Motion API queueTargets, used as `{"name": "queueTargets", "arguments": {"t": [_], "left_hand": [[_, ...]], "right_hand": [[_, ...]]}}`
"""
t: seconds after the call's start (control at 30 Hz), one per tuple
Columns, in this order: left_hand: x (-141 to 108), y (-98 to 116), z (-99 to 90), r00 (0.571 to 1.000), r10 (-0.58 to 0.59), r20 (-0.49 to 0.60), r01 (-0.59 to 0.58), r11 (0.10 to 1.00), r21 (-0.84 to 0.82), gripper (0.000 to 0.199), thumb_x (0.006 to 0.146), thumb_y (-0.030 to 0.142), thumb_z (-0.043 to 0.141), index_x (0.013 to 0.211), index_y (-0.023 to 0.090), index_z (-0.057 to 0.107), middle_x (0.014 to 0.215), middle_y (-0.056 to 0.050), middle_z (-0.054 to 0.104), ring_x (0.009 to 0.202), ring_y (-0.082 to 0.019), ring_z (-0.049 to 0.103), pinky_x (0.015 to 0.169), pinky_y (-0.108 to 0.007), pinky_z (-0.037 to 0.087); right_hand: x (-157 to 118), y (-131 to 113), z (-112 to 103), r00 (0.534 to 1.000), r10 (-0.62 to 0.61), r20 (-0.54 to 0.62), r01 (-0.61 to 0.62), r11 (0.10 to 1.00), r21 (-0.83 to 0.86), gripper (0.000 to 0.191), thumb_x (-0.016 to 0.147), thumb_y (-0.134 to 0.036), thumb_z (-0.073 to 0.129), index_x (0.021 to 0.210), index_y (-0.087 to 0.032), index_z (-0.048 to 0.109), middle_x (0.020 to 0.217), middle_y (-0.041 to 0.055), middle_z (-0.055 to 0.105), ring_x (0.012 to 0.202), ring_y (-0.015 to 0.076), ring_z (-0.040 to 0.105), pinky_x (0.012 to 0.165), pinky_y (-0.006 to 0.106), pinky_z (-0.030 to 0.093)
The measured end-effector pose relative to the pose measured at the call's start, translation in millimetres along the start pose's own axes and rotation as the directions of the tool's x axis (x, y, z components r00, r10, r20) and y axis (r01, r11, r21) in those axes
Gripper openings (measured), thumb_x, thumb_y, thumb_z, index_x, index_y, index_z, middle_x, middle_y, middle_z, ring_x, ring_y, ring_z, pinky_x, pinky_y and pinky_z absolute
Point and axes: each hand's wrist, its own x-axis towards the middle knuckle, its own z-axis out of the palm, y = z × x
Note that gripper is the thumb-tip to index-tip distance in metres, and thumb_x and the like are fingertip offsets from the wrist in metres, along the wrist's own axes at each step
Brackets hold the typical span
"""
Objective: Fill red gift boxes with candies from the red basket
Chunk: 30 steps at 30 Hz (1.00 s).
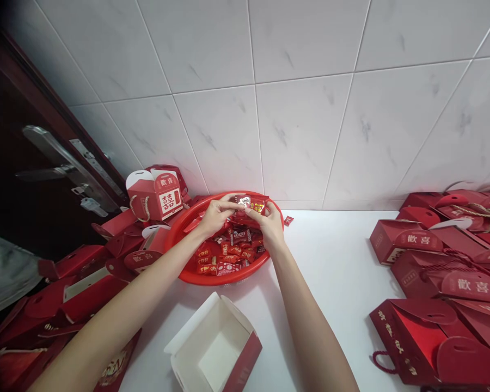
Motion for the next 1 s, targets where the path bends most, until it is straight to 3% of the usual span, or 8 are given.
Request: {"name": "queueTargets", "arguments": {"t": [0.17,0.33,0.43,0.57,0.67,0.8,0.9,1.0], "left_hand": [[1.1,-1.5,3.7,0.995,-0.091,-0.033,0.086,0.988,-0.131,0.017,0.071,0.021,0.069,0.08,0.023,0.083,0.119,-0.006,0.073,0.122,-0.027,0.061,0.106,-0.04,0.047],[4.1,-13.5,2.4,0.971,-0.207,-0.116,0.2,0.977,-0.076,0.02,0.075,0.022,0.063,0.087,0.018,0.079,0.095,-0.005,0.078,0.093,-0.022,0.07,0.089,-0.037,0.055],[-1.8,-16.0,7.3,0.973,-0.2,0.119,0.165,0.953,0.253,0.017,0.074,0.019,0.067,0.088,0.018,0.077,0.09,-0.004,0.078,0.085,-0.021,0.07,0.085,-0.035,0.056],[-15.2,-8.5,26.4,0.874,-0.18,0.452,-0.082,0.861,0.502,0.044,0.075,0.033,0.079,0.117,0.02,0.073,0.118,-0.009,0.072,0.109,-0.028,0.066,0.1,-0.04,0.051],[-21.2,-2.6,42.0,0.803,-0.247,0.542,-0.222,0.72,0.658,0.066,0.071,0.039,0.084,0.132,0.021,0.066,0.138,-0.015,0.059,0.123,-0.035,0.059,0.106,-0.046,0.047],[-18.9,-4.2,48.5,0.752,-0.333,0.569,-0.299,0.598,0.744,0.061,0.079,0.035,0.077,0.136,0.021,0.062,0.138,-0.015,0.06,0.119,-0.036,0.062,0.101,-0.043,0.05],[-12.1,-11.3,39.3,0.792,-0.339,0.508,-0.218,0.62,0.754,0.045,0.087,0.028,0.063,0.131,0.02,0.064,0.125,-0.013,0.07,0.111,-0.032,0.067,0.094,-0.04,0.052],[-4.4,-20.2,23.5,0.874,-0.33,0.357,0.011,0.747,0.665,0.03,0.083,0.024,0.061,0.111,0.019,0.072,0.111,-0.009,0.076,0.101,-0.029,0.07,0.09,-0.036,0.052]], "right_hand": [[-1.0,-1.7,1.1,0.999,0.009,0.034,-0.009,1.0,0.011,0.048,0.053,-0.023,0.092,0.095,-0.017,0.069,0.089,0.0045,0.079,0.078,0.0188,0.074,0.079,0.031,0.06],[1.9,-2.1,0.1,0.988,-0.025,-0.151,0.041,0.994,0.101,0.043,0.053,-0.014,0.087,0.092,-0.017,0.068,0.081,0.0024,0.078,0.072,0.0188,0.074,0.074,0.032,0.062],[3.6,-2.9,-1.3,0.974,-0.027,-0.225,0.061,0.988,0.144,0.039,0.055,-0.012,0.084,0.089,-0.018,0.066,0.078,0.0013,0.078,0.071,0.0179,0.073,0.07,0.03,0.062],[4.0,-4.3,-1.4,0.952,-0.047,-0.303,0.103,0.98,0.17,0.034,0.055,-0.009,0.08,0.084,-0.018,0.066,0.076,0.0006,0.077,0.069,0.0158,0.073,0.069,0.027,0.062],[4.0,-4.5,-1.2,0.943,-0.055,-0.329,0.117,0.978,0.171,0.032,0.056,-0.009,0.079,0.083,-0.018,0.065,0.074,0.0004,0.076,0.068,0.016,0.072,0.067,0.027,0.062],[4.7,-2.9,-2.7,0.941,-0.07,-0.331,0.129,0.979,0.16,0.034,0.056,-0.01,0.079,0.085,-0.019,0.063,0.075,-0.0005,0.076,0.069,0.0166,0.073,0.068,0.029,0.062],[5.1,-1.9,-4.5,0.942,-0.064,-0.329,0.12,0.981,0.152,0.036,0.057,-0.01,0.08,0.086,-0.019,0.062,0.076,-0.0002,0.076,0.072,0.0175,0.073,0.071,0.03,0.063],[4.8,-2.0,-5.5,0.946,-0.053,-0.319,0.102,0.985,0.14,0.038,0.057,-0.011,0.081,0.088,-0.02,0.061,0.079,0.0,0.076,0.075,0.0179,0.074,0.072,0.03,0.063]]}}
